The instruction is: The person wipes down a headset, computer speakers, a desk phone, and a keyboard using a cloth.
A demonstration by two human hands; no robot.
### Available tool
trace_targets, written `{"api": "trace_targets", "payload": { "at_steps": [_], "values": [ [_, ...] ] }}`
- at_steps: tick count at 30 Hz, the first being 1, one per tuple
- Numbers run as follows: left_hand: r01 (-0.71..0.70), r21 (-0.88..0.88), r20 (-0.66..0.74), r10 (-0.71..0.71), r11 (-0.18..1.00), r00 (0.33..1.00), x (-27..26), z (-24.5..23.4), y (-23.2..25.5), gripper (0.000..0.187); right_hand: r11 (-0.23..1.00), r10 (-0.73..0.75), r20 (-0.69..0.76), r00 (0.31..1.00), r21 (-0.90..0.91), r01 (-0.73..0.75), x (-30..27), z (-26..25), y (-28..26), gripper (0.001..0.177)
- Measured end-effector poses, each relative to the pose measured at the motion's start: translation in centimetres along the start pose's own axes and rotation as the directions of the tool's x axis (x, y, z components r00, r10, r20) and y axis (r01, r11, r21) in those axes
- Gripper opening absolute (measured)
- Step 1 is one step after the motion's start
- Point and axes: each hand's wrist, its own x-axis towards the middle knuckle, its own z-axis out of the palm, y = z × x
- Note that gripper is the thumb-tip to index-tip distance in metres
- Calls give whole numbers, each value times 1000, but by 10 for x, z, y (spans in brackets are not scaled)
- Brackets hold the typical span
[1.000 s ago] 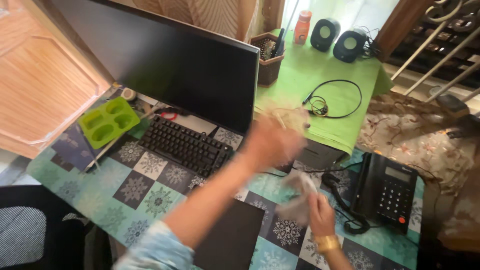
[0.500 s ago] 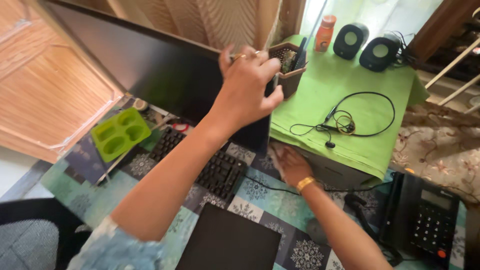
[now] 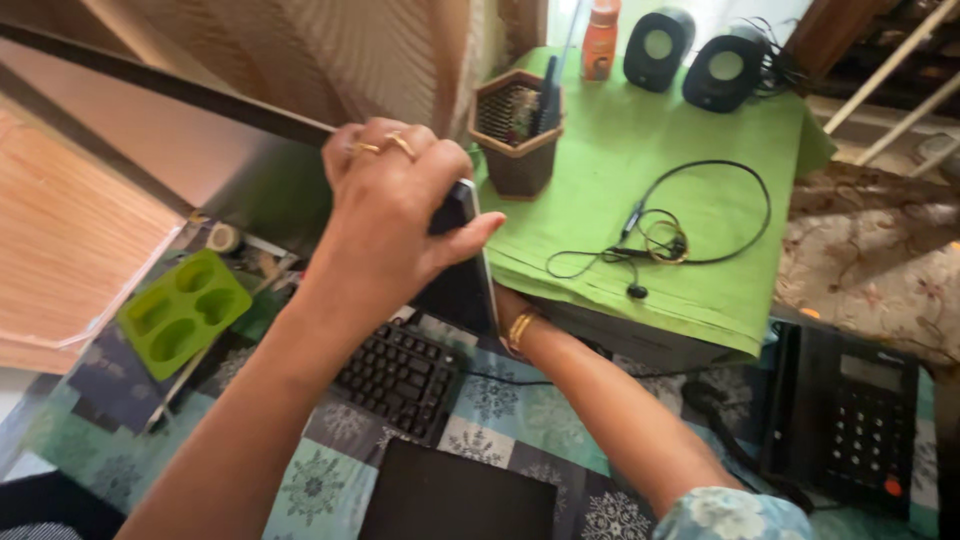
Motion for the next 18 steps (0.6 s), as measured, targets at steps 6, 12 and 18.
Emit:
{"api": "trace_targets", "payload": {
  "at_steps": [6, 12, 18],
  "values": [
    [9, 15, -11, -9, 1000, 1000, -1, 3, -2, 44, 994, 85, -71, 994, 81, -79, -35, 0, 14, 83],
    [10, 16, -34, -9, 1000, 999, 1, 12, -9, 47, 624, -55, 125, 991, -770, 132, -147, 2, 53, 90],
    [-8, 46, -111, 13, 999, 994, 9, 30, -21, 47, 645, 64, 415, 907, -711, 280, -266, -21, 97, 60]
  ]
}}
